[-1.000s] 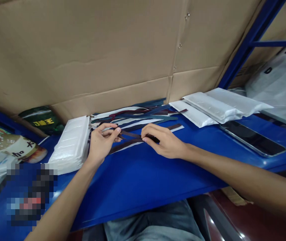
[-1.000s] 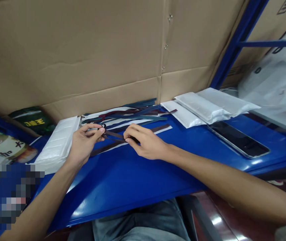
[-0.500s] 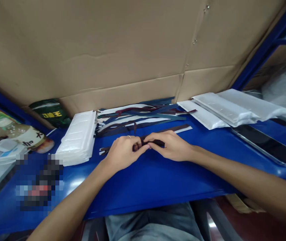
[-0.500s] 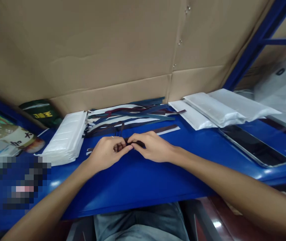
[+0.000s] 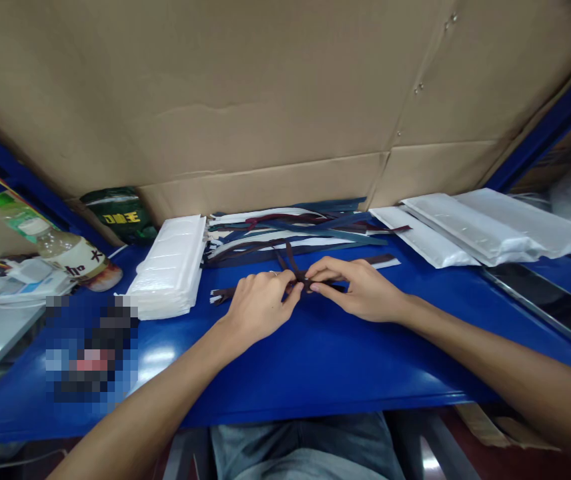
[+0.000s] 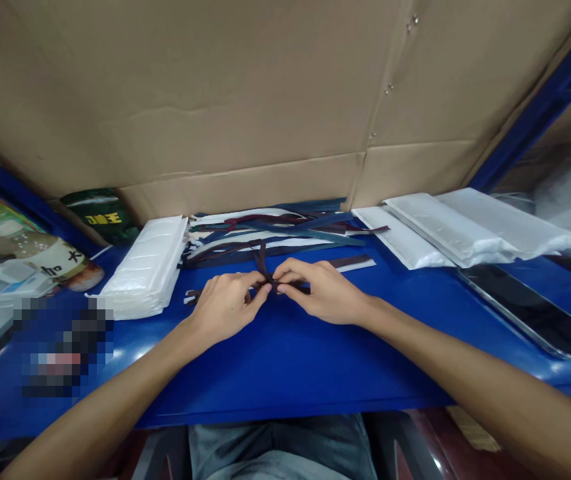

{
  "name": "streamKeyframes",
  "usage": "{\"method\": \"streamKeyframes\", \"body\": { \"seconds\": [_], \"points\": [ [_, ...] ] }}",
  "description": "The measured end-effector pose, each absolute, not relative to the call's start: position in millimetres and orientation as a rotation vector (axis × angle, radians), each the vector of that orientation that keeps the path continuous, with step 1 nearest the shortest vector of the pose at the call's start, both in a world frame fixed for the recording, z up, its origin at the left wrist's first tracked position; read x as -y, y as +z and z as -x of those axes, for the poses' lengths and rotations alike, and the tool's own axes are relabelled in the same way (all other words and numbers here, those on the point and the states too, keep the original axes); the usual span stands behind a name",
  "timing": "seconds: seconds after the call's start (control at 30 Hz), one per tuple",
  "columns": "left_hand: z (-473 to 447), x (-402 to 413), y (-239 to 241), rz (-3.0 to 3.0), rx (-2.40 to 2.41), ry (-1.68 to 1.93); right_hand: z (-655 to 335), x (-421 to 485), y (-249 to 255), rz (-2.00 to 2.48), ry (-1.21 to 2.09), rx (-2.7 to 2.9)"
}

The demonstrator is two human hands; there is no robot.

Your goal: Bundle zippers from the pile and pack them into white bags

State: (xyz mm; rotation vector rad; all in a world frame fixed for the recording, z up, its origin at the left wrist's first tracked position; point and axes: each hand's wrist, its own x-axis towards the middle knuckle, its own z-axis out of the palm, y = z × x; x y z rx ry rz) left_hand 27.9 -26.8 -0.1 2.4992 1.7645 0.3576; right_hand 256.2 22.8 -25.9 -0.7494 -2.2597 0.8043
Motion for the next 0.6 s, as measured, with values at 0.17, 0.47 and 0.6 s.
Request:
{"method": "streamKeyframes", "body": {
  "seconds": [0.17, 0.47, 0.6],
  "points": [
    [-26.1, 23.8, -4.5, -2.522, -1.681, 0.499, -256.9, -25.1, -26.9, 0.718, 0.809, 2.256],
    [-10.7, 10.5, 6.6, -2.518, -1.963, 0.471, -272.3, -35.7, -5.5, 0.982, 0.613, 2.37],
    [32.6, -1.4, 27.6, -2.406, -2.321, 0.485, -325.2, -67.6, 10.0, 1.185, 0.517, 2.479]
  ]
}}
